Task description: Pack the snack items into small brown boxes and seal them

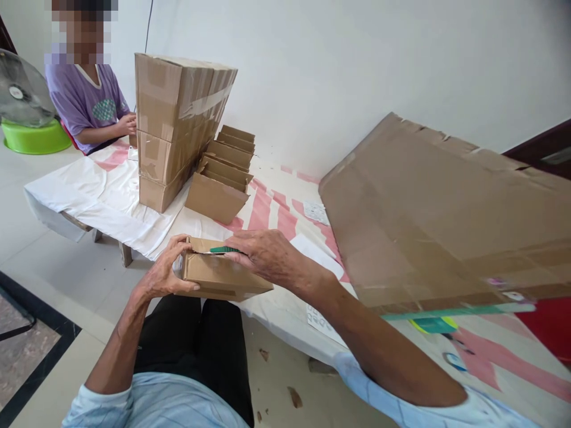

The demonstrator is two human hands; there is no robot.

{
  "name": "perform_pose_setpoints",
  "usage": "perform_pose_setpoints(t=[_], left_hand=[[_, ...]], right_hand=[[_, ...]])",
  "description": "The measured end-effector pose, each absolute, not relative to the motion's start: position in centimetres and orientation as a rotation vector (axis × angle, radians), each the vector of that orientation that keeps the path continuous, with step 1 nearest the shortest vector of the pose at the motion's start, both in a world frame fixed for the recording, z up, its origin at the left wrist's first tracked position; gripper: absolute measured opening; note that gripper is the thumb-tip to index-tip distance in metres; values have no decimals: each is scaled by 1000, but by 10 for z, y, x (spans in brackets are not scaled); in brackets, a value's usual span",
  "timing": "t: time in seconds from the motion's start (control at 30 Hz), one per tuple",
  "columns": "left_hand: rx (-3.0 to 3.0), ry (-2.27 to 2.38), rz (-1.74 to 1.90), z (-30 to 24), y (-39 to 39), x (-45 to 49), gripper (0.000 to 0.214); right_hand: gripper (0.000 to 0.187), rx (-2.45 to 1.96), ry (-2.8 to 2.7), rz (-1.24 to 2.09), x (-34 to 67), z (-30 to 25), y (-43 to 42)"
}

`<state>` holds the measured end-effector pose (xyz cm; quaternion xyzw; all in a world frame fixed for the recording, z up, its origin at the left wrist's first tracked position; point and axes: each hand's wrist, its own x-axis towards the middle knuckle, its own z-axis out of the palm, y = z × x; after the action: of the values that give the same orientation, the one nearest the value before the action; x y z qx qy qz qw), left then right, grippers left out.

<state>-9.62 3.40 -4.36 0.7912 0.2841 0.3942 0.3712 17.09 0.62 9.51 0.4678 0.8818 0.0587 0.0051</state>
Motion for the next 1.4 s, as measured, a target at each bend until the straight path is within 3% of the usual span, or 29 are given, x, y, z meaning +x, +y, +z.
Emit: perform_pose_setpoints(t=[0.2, 0.3, 0.5, 0.7, 0.87, 1.0, 1.1, 1.27, 1.4], left_hand=[[2025, 733, 1003, -46, 39, -100, 80], [2011, 727, 1008, -48, 42, -101, 77], [2013, 704, 971, -43, 44, -104, 92], [2069, 725, 860, -32, 51, -105, 109], [2093, 775, 781, -22, 52, -105, 119], [2074, 775, 768, -20, 55, -105, 123], [2063, 761, 768, -19, 59, -103, 123], [2032, 767, 783, -18, 61, -99, 123], [2017, 769, 786, -22, 61, -99, 123]], right_hand=[[15, 1339, 2650, 242, 165, 108, 17], [22, 1374, 2597, 225, 195, 110, 15], [32, 1794, 2691, -136, 306, 99, -14], [38, 2780, 2475, -280, 328, -4, -34], [36, 2930, 2438, -261, 303, -87, -25], [41, 2997, 2516, -224, 295, -77, -14], [36, 2808, 2794, -153, 277, -38, -11], [27, 1984, 3120, -174, 228, 19, -19], [14, 1867, 3178, 159, 209, 26, -38]])
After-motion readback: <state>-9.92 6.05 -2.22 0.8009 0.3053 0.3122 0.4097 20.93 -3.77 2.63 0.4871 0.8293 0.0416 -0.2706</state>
